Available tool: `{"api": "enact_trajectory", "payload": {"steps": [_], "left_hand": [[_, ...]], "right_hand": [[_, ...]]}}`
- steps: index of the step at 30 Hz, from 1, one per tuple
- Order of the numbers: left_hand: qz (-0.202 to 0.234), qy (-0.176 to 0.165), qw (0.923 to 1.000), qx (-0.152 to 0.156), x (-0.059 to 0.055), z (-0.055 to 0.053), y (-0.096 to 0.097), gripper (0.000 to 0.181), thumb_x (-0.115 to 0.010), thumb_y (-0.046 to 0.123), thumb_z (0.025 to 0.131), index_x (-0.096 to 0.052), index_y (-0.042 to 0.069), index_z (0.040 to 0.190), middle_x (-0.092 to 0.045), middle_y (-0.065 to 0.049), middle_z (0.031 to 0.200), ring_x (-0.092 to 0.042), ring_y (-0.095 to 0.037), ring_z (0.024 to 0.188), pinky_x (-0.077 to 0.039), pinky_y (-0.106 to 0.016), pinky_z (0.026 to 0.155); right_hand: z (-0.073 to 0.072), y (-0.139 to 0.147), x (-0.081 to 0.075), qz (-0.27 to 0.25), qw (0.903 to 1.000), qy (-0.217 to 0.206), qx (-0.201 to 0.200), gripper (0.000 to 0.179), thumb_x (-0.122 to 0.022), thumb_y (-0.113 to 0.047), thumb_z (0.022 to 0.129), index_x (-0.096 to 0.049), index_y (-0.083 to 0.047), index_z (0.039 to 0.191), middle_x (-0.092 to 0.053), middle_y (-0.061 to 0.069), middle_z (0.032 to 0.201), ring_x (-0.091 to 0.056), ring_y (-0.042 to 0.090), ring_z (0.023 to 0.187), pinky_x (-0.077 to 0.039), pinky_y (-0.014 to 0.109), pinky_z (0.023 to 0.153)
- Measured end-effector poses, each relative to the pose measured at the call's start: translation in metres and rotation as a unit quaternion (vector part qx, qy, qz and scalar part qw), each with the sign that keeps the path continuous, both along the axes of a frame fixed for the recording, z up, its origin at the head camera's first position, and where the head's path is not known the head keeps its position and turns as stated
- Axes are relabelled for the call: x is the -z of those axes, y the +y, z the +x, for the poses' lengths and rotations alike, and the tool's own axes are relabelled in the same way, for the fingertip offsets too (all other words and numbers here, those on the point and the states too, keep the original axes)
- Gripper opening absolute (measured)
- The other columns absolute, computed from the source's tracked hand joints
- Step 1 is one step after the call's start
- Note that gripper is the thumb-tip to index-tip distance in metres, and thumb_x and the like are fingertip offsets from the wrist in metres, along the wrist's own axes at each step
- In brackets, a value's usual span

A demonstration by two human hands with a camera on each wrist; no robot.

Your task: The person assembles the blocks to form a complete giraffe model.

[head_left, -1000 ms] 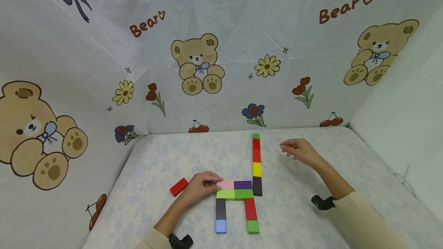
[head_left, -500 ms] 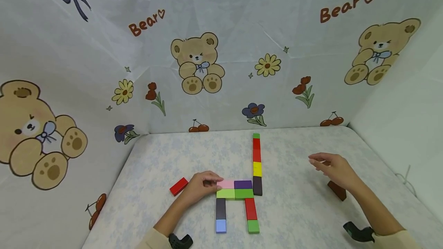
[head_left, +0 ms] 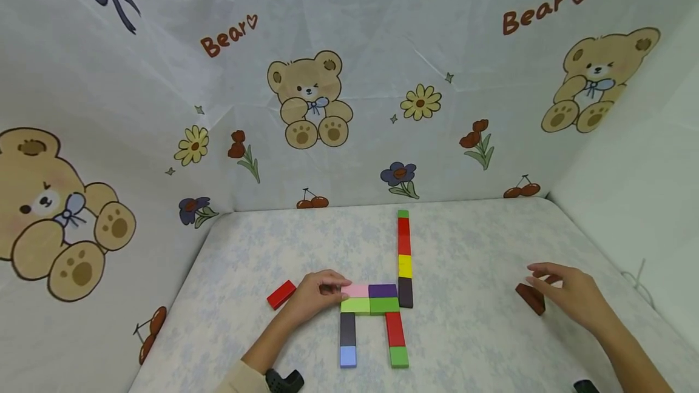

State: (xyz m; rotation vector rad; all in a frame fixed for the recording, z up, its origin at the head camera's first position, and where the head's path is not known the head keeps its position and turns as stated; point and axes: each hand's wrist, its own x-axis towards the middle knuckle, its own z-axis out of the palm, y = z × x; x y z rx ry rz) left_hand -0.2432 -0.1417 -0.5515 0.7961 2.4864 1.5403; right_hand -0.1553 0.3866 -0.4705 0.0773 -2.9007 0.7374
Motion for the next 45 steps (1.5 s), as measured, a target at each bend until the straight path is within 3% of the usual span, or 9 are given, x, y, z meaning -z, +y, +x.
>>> {"api": "enact_trajectory", "payload": {"steps": [4,9,15,21,28,37,45], "left_hand": [[0.0,0.002,1.0,0.0,0.0,0.0,0.0,0.027,-0.083,0.024,0.087,-0.08,0.023,0.114,-0.071,0.01,0.107,-0.062,-0.012,0.084,-0.054,-0.026,0.071],[-0.003,0.003,1.0,0.002,0.001,0.0,0.0,0.026,-0.082,0.025,0.088,-0.079,0.023,0.114,-0.071,0.011,0.107,-0.062,-0.012,0.084,-0.054,-0.026,0.071],[0.001,0.006,1.0,0.002,0.001,0.0,0.001,0.026,-0.082,0.025,0.088,-0.08,0.022,0.113,-0.071,0.009,0.106,-0.062,-0.011,0.084,-0.054,-0.026,0.071],[0.007,0.004,0.9999,0.006,0.001,0.0,0.001,0.026,-0.082,0.024,0.088,-0.08,0.022,0.114,-0.071,0.007,0.107,-0.062,-0.012,0.084,-0.054,-0.026,0.07],[0.001,-0.001,1.0,0.0,0.002,-0.001,0.0,0.026,-0.083,0.026,0.087,-0.08,0.024,0.113,-0.071,0.01,0.106,-0.062,-0.012,0.084,-0.054,-0.026,0.071],[0.009,0.011,0.9999,0.003,0.0,-0.001,0.001,0.026,-0.082,0.024,0.088,-0.08,0.021,0.113,-0.071,0.005,0.106,-0.061,-0.011,0.083,-0.052,-0.025,0.069],[0.017,-0.002,0.9998,0.0,-0.002,0.001,0.001,0.026,-0.083,0.024,0.087,-0.08,0.022,0.112,-0.071,0.005,0.105,-0.06,-0.012,0.083,-0.051,-0.023,0.07]], "right_hand": [[0.002,0.01,0.003,0.019,0.999,-0.039,0.005,0.047,-0.074,-0.036,0.094,-0.069,0.003,0.12,-0.071,0.013,0.098,-0.066,0.029,0.085,-0.048,0.036,0.06],[0.002,0.015,0.009,0.025,0.9953,-0.085,-0.039,0.045,-0.082,-0.029,0.086,-0.07,0.002,0.116,-0.069,0.004,0.093,-0.064,0.019,0.078,-0.049,0.031,0.061],[0.002,0.016,0.014,0.023,0.9946,-0.072,-0.071,0.044,-0.084,-0.014,0.081,-0.069,0.003,0.119,-0.07,0.005,0.094,-0.063,0.012,0.074,-0.049,0.027,0.059],[0.001,0.016,0.014,0.022,0.9947,-0.076,-0.067,0.037,-0.082,-0.014,0.084,-0.069,0.003,0.115,-0.07,0.004,0.092,-0.064,0.014,0.074,-0.049,0.028,0.06],[-0.005,0.004,0.012,0.039,0.9964,-0.046,-0.059,0.033,-0.08,-0.02,0.087,-0.072,-0.003,0.114,-0.068,-0.002,0.085,-0.058,0.009,0.07,-0.047,0.029,0.059],[-0.038,-0.025,0.0,0.048,0.9949,0.004,-0.089,0.03,-0.081,-0.016,0.086,-0.072,-0.001,0.11,-0.066,-0.003,0.08,-0.055,0.009,0.066,-0.044,0.028,0.054],[-0.072,-0.054,-0.003,0.058,0.9924,0.032,-0.104,0.03,-0.08,-0.014,0.087,-0.071,0.0,0.113,-0.064,-0.002,0.078,-0.055,0.011,0.066,-0.043,0.028,0.052]]}}
